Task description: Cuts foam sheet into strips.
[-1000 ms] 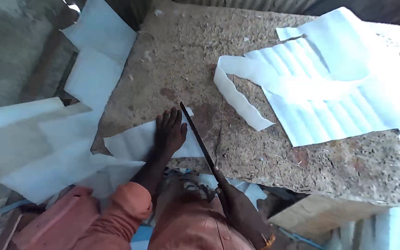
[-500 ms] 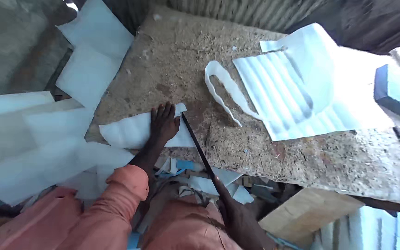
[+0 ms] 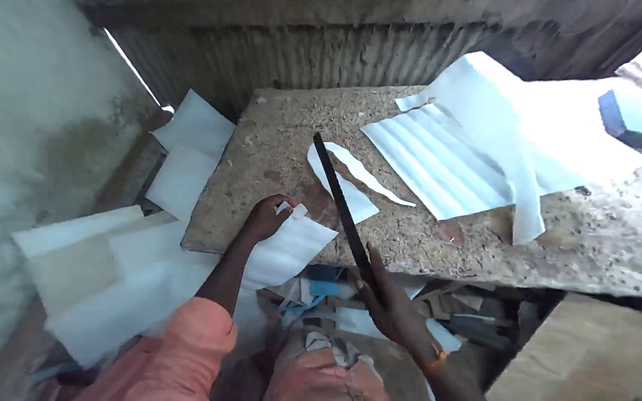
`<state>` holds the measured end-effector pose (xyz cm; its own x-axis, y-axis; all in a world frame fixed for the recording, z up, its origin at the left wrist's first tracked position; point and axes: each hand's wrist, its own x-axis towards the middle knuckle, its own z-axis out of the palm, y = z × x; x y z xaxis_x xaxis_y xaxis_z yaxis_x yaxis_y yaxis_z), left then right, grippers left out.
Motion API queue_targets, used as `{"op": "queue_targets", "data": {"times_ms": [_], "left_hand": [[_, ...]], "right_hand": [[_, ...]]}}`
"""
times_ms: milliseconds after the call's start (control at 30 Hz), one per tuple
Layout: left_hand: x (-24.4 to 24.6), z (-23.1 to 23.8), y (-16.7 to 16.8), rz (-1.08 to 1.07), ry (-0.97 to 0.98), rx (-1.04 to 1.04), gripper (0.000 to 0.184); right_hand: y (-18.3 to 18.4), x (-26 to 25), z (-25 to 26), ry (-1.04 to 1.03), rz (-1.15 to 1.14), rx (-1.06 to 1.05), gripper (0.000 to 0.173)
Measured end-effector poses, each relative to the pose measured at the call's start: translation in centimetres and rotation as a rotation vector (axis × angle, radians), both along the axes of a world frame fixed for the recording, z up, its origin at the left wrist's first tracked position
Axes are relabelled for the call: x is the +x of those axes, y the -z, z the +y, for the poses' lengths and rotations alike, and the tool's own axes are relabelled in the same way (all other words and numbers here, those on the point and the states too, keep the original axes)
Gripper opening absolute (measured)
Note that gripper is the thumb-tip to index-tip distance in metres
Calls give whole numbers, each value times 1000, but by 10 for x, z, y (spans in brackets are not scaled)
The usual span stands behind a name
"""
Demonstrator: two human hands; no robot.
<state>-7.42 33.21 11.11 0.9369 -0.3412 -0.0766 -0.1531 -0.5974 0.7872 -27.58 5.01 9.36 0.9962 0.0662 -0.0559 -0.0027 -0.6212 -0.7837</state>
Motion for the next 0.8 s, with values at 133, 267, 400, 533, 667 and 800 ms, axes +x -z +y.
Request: {"op": "queue_targets", "data": {"times_ms": [133,267,400,533,667,800], "left_hand": [[-61,-3,-37,207,-28,-326,32],[-108,-18,-39,298,-9,-597,28],[-133,-31,-37,310,-54,-863,23],[-140,-37,-37,342,-120,-1000,23],[-108,-11,-23,189,-702,-1154,20],[-104,20,0,258,-969,-946,58]], "right_hand": [[15,-14,-2,62,-128,142,44],[17,-24,9,301,-53,207,66],[2,-22,7,411,141,470,64],[-13,-21,1,319,210,866,18],[-28,-12,-3,224,92,755,15],[-51,18,-10,147,15,603,20]]}}
